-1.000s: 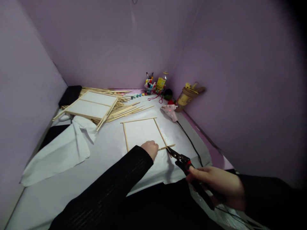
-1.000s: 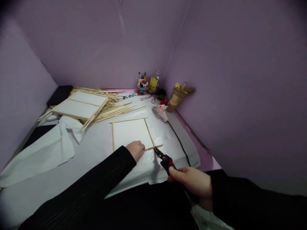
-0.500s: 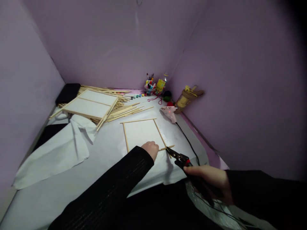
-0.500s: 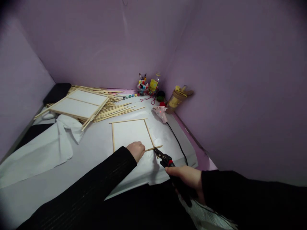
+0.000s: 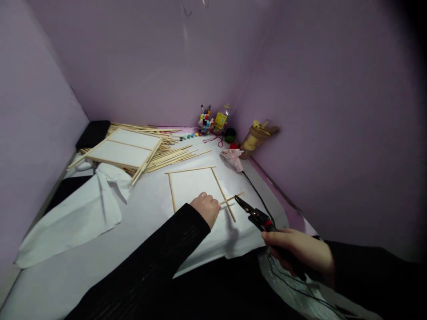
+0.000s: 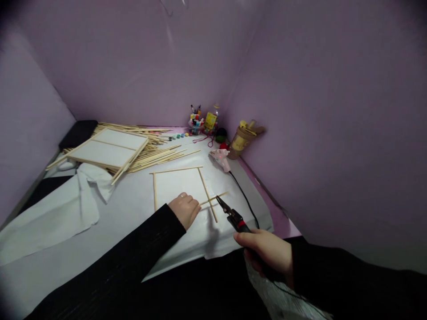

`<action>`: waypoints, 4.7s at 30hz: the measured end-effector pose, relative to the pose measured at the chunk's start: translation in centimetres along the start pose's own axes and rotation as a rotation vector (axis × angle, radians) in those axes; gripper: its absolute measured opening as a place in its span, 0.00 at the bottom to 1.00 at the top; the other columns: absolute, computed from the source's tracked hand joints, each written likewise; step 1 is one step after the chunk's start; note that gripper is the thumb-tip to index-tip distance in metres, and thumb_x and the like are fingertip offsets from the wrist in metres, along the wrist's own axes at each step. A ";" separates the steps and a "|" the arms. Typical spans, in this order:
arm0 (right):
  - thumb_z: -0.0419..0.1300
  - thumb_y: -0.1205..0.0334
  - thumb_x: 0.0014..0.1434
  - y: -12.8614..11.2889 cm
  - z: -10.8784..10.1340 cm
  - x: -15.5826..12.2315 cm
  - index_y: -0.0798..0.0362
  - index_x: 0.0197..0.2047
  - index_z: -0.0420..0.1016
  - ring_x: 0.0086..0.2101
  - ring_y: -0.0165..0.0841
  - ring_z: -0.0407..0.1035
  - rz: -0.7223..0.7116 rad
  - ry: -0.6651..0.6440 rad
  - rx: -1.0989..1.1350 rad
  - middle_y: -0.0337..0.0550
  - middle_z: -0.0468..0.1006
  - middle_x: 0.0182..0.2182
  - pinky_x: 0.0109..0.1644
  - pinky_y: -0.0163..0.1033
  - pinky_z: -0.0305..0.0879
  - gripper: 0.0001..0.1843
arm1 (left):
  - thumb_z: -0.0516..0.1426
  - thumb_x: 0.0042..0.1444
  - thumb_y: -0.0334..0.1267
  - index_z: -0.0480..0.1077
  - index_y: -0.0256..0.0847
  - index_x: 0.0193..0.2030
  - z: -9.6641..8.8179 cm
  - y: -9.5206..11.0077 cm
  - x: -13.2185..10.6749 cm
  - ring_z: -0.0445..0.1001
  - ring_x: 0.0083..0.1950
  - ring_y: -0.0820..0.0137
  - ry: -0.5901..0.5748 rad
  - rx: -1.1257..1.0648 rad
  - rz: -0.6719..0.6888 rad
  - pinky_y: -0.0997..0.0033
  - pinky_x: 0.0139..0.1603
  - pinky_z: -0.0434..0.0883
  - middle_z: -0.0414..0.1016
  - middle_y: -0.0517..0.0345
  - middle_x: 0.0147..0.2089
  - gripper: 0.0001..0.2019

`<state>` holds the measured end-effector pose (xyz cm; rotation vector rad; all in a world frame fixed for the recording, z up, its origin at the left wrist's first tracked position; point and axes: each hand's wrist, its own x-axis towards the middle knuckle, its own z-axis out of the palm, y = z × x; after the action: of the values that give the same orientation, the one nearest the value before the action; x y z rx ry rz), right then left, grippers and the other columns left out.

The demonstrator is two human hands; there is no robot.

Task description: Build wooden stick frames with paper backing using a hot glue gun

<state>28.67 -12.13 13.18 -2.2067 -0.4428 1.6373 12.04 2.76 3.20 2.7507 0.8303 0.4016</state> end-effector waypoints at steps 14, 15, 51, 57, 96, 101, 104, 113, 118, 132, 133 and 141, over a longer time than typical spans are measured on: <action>0.59 0.40 0.47 0.5 -2.2 4.2 0.53 0.37 0.62 0.14 0.23 0.51 -0.370 0.045 -0.264 0.27 0.57 0.14 0.19 0.32 0.45 0.26 | 0.45 0.64 0.35 0.72 0.34 0.32 -0.2 -0.2 1.0 0.69 0.38 0.63 0.088 0.069 -0.024 0.62 0.44 0.65 0.72 0.47 0.31 0.17; 0.59 0.40 0.47 0.4 -2.3 4.5 0.53 0.38 0.62 0.14 0.23 0.50 -0.382 0.034 -0.262 0.26 0.56 0.14 0.19 0.32 0.45 0.26 | 0.45 0.64 0.35 0.72 0.34 0.32 -0.3 -0.2 1.0 0.69 0.39 0.63 0.083 0.065 -0.034 0.62 0.44 0.65 0.72 0.47 0.31 0.17; 0.61 0.60 0.45 -1.5 -4.0 5.8 0.53 0.53 0.73 0.58 0.45 0.59 -0.737 -0.084 -0.434 0.50 0.69 0.56 0.64 0.51 0.47 0.28 | 0.43 0.65 0.35 0.68 0.39 0.31 -1.2 -0.5 -0.3 0.68 0.26 0.72 0.312 0.131 -0.011 0.71 0.22 0.60 0.68 0.57 0.28 0.16; 0.62 0.60 0.46 -1.9 -3.2 5.6 0.51 0.53 0.73 0.58 0.45 0.59 -0.694 -0.102 -0.348 0.48 0.69 0.57 0.64 0.54 0.46 0.27 | 0.44 0.64 0.35 0.68 0.39 0.31 -1.4 -0.3 -0.5 0.68 0.25 0.72 0.318 0.138 -0.035 0.71 0.21 0.60 0.68 0.58 0.28 0.15; 0.62 0.46 0.47 -1.1 -2.5 7.1 0.57 0.54 0.59 0.45 0.43 0.68 -0.745 0.110 -0.327 0.52 0.73 0.43 0.50 0.50 0.64 0.36 | 0.46 0.62 0.35 0.68 0.39 0.29 -1.3 -0.4 -0.6 0.68 0.24 0.72 0.318 0.131 -0.038 0.72 0.21 0.60 0.69 0.57 0.27 0.14; 0.57 0.45 0.52 -1.5 -2.2 7.1 0.54 0.44 0.68 0.45 0.44 0.67 -0.767 0.112 -0.489 0.49 0.75 0.40 0.51 0.49 0.62 0.23 | 0.46 0.63 0.35 0.67 0.39 0.28 -1.6 -0.3 -0.6 0.68 0.24 0.72 0.390 0.136 -0.001 0.71 0.20 0.60 0.68 0.58 0.26 0.14; 0.55 0.50 0.53 -2.0 -2.0 6.9 0.53 0.39 0.67 0.39 0.40 0.69 -0.797 0.119 -0.546 0.47 0.75 0.35 0.45 0.46 0.64 0.17 | 0.46 0.63 0.35 0.67 0.39 0.29 -1.9 -0.3 -0.7 0.68 0.24 0.73 0.429 0.138 0.015 0.71 0.20 0.60 0.68 0.58 0.26 0.14; 0.53 0.56 0.51 -3.9 -2.4 8.1 0.54 0.36 0.64 0.30 0.34 0.63 -0.918 0.122 -0.716 0.40 0.68 0.28 0.35 0.39 0.59 0.11 | 0.45 0.63 0.34 0.67 0.40 0.28 -1.9 -1.2 -0.5 0.66 0.22 0.73 0.522 0.158 -0.008 0.70 0.20 0.58 0.68 0.59 0.25 0.15; 0.54 0.55 0.51 -4.5 -2.3 9.4 0.53 0.36 0.63 0.29 0.32 0.61 -0.958 0.078 -0.727 0.37 0.68 0.27 0.34 0.37 0.57 0.12 | 0.46 0.63 0.35 0.68 0.40 0.29 -1.6 -1.7 -0.4 0.66 0.23 0.73 0.494 0.153 -0.045 0.70 0.20 0.58 0.68 0.59 0.26 0.15; 0.57 0.44 0.48 -6.6 -8.6 12.4 0.53 0.40 0.68 0.30 0.35 0.67 -0.784 0.751 -0.546 0.40 0.72 0.28 0.33 0.38 0.61 0.22 | 0.45 0.64 0.40 0.72 0.41 0.34 -2.8 -3.5 0.1 0.68 0.27 0.73 0.558 0.050 -0.245 0.73 0.25 0.59 0.72 0.58 0.29 0.16; 0.56 0.44 0.49 -6.1 -9.8 12.8 0.55 0.43 0.68 0.31 0.37 0.68 -0.706 0.833 -0.541 0.44 0.74 0.29 0.34 0.39 0.62 0.25 | 0.45 0.64 0.40 0.72 0.41 0.34 -2.8 -3.5 0.1 0.68 0.27 0.73 0.546 0.048 -0.248 0.73 0.25 0.59 0.72 0.58 0.29 0.16; 0.58 0.52 0.53 -3.1 -14.9 19.1 0.62 0.46 0.72 0.41 0.46 0.72 -0.469 0.779 -0.955 0.60 0.77 0.39 0.42 0.43 0.65 0.23 | 0.48 0.62 0.39 0.72 0.40 0.35 -2.5 -4.1 0.3 0.71 0.33 0.71 0.487 -0.087 -0.345 0.74 0.31 0.65 0.73 0.56 0.32 0.13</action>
<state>48.19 -2.18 2.35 -2.7766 -1.5487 0.2128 9.45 6.61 4.34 2.3873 1.3344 1.0252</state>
